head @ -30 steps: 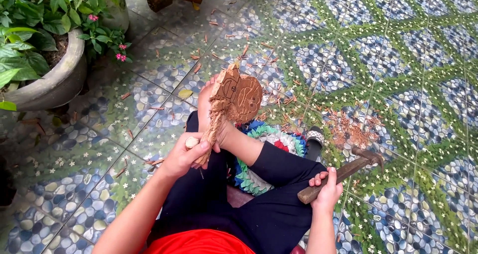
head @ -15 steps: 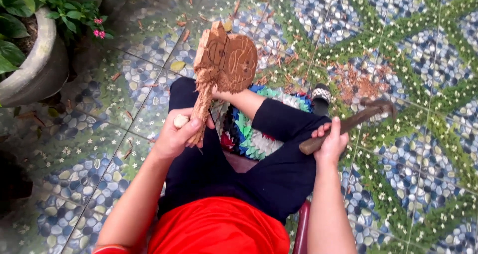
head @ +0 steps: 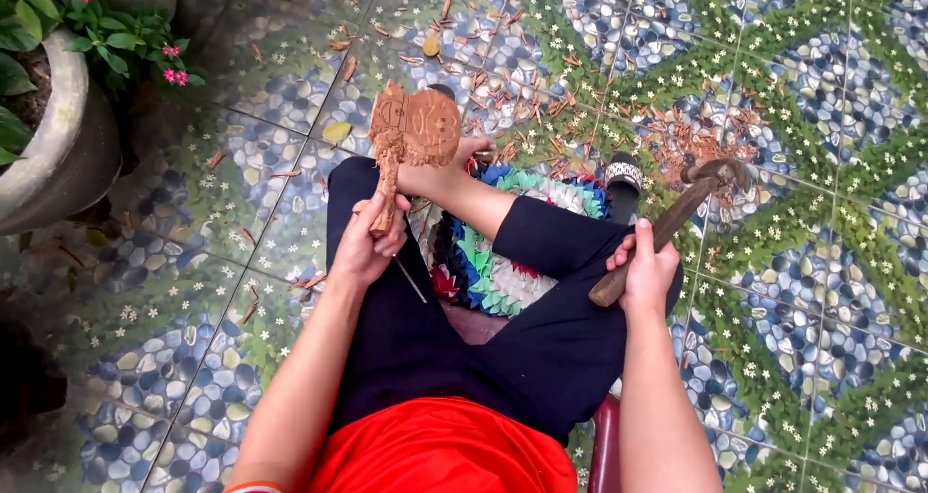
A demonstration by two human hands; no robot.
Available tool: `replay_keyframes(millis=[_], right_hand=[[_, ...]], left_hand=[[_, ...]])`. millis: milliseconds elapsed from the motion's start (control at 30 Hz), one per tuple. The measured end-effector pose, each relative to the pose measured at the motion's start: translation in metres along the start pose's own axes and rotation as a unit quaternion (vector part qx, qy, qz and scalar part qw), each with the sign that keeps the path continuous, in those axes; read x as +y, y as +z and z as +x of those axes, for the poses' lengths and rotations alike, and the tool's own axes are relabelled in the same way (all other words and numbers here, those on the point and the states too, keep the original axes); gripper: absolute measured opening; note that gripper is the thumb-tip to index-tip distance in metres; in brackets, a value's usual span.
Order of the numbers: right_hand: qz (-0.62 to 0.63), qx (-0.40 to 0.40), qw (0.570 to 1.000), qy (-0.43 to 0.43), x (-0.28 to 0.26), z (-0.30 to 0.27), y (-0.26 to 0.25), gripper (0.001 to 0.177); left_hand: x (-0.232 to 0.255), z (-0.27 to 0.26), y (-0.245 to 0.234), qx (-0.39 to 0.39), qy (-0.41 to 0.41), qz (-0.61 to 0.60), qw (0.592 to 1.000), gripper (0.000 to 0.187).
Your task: Carving a decorative wooden object using a hammer and chisel while sitting on a stool.
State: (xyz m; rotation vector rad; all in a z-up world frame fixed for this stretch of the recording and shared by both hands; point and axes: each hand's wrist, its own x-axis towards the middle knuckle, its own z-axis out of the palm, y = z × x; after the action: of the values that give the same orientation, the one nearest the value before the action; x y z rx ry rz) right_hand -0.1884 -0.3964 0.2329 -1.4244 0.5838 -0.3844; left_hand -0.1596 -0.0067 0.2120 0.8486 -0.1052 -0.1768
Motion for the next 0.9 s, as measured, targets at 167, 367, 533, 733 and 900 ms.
replay_keyframes(millis=[167, 367, 533, 733, 900], right_hand=[[-0.022, -0.014, 1.000, -0.004, 0.011, 0.009, -0.004, 0.044], [-0.024, -0.022, 0.999, 0.009, 0.012, 0.011, -0.004, 0.043], [-0.015, -0.012, 1.000, 0.020, 0.006, 0.006, 0.000, 0.041], [0.007, 0.002, 1.000, 0.019, -0.002, 0.001, 0.006, 0.040], [0.012, 0.018, 1.000, 0.017, -0.011, -0.004, 0.009, 0.038]], left_hand=[[-0.014, 0.012, -0.004, 0.092, -0.029, -0.020, 0.995, 0.039], [-0.011, 0.008, 0.018, 0.151, -0.070, -0.005, 0.986, 0.038], [-0.005, 0.008, 0.028, 0.196, -0.103, 0.012, 0.975, 0.039], [-0.014, 0.014, 0.026, 0.200, -0.105, 0.024, 0.974, 0.037], [-0.022, 0.010, 0.031, 0.169, -0.066, 0.067, 0.981, 0.034]])
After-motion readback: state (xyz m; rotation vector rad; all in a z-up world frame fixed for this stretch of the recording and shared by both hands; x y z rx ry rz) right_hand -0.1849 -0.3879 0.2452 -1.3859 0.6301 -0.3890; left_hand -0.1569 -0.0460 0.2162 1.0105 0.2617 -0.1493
